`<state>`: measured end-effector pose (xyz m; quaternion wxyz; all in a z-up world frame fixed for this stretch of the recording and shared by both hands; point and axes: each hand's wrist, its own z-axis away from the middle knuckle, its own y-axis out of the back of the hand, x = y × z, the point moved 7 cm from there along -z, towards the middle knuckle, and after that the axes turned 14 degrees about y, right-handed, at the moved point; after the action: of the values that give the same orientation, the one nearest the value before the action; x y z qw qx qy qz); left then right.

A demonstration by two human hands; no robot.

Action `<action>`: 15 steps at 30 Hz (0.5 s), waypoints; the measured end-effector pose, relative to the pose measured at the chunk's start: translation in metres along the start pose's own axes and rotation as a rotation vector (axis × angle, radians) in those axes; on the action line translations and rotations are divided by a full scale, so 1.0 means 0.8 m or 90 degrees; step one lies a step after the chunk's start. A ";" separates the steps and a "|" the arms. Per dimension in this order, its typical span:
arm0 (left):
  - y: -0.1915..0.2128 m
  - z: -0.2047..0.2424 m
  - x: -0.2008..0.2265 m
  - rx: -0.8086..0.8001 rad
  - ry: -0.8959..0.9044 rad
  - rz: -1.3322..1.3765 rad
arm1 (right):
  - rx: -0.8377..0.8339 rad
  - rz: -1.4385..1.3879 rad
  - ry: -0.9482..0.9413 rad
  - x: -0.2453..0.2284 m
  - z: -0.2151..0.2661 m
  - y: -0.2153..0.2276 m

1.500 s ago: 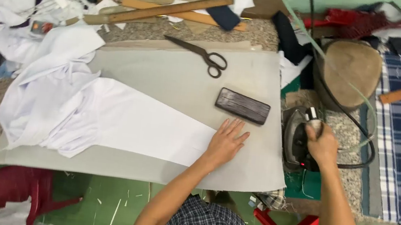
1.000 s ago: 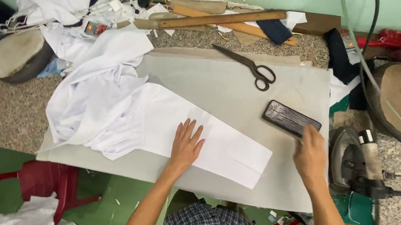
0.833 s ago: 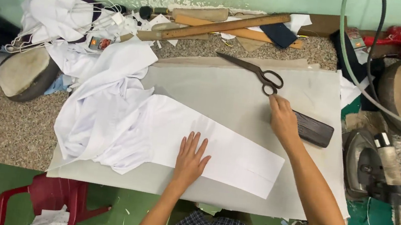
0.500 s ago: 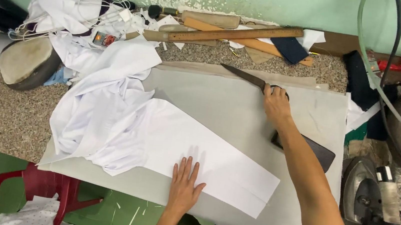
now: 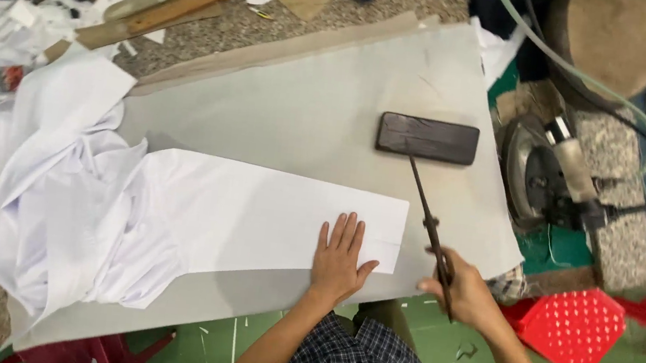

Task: The person irons a white shirt on a table using an iron and a pressing cloth, then moves to a sewing machine to fold and prepare the shirt for sewing. The person uses scissors to trim the fabric and positions the shirt under the sewing machine needle.

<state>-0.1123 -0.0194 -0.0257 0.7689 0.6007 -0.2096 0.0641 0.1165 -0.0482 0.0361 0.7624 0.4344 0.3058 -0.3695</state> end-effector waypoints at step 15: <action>0.012 0.049 0.029 0.103 -0.213 0.063 | -0.151 -0.379 -0.161 0.030 0.248 -0.200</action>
<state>-0.1042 -0.0576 -0.0001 0.6683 0.6518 -0.3581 0.0176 0.0254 -0.2876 0.0339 0.6983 0.1851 0.3629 -0.5886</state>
